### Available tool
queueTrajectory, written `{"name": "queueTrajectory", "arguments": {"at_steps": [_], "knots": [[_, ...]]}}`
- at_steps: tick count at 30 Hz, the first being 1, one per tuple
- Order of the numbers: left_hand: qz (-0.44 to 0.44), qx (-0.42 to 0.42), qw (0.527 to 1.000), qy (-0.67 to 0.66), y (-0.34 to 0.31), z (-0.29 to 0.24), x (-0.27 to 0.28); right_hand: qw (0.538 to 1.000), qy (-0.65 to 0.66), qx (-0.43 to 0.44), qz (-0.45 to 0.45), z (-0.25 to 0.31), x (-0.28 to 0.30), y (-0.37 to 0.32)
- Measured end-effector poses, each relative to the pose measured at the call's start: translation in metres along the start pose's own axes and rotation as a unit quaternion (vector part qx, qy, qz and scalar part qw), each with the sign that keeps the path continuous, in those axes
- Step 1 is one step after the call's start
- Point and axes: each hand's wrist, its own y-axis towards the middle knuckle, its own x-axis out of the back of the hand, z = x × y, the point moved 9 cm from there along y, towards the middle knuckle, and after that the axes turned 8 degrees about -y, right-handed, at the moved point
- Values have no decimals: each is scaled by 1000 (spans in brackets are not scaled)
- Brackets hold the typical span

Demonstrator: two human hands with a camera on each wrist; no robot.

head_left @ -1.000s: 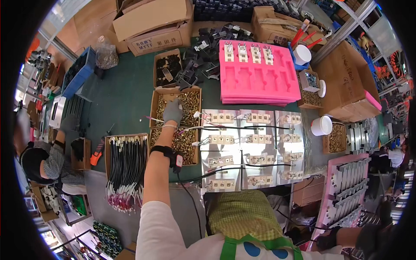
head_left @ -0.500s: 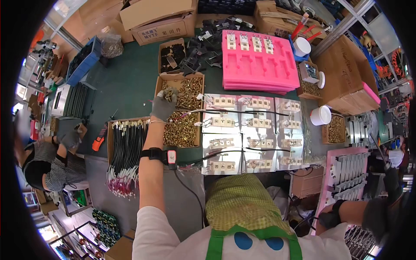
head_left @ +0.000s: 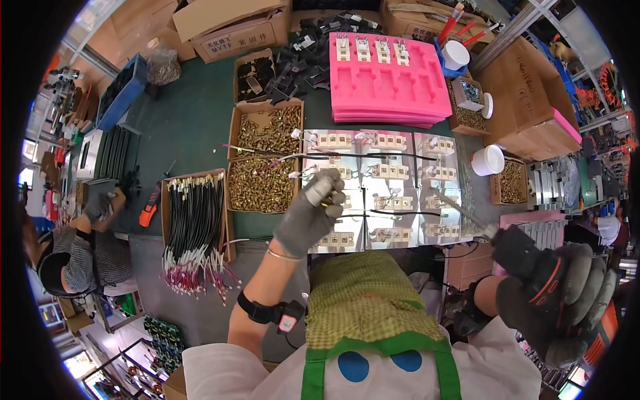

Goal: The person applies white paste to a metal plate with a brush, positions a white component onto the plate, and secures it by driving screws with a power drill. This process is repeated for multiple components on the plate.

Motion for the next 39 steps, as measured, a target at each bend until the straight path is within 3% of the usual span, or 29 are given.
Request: {"name": "queueTrajectory", "arguments": {"at_steps": [1,3,5,14,18,24,27,33,36,39], "knots": [[-8,30,1000,2,-4,18,-3,999,-18,-13,-28,-9,-4,-5],[41,63,997,14,-11,42,-16,999,-7,-36,8,-22,-13,-6],[34,63,997,40,-19,53,-29,997,2,-58,43,-35,-19,-6],[48,85,988,118,-28,61,-41,972,6,-135,195,-58,-38,0],[73,90,987,111,-29,60,-41,970,14,-148,194,-70,-48,-2],[15,46,963,266,-28,40,-33,972,21,-150,177,-79,-51,-6],[44,49,963,261,-23,36,-34,974,18,-145,170,-84,-54,-7],[-15,38,961,273,-16,24,-27,959,48,-168,222,-102,-57,-7],[8,35,952,305,-13,20,-26,955,54,-185,223,-115,-55,-3],[3,77,940,331,-8,19,-16,953,59,-199,221,-126,-47,1]]}}
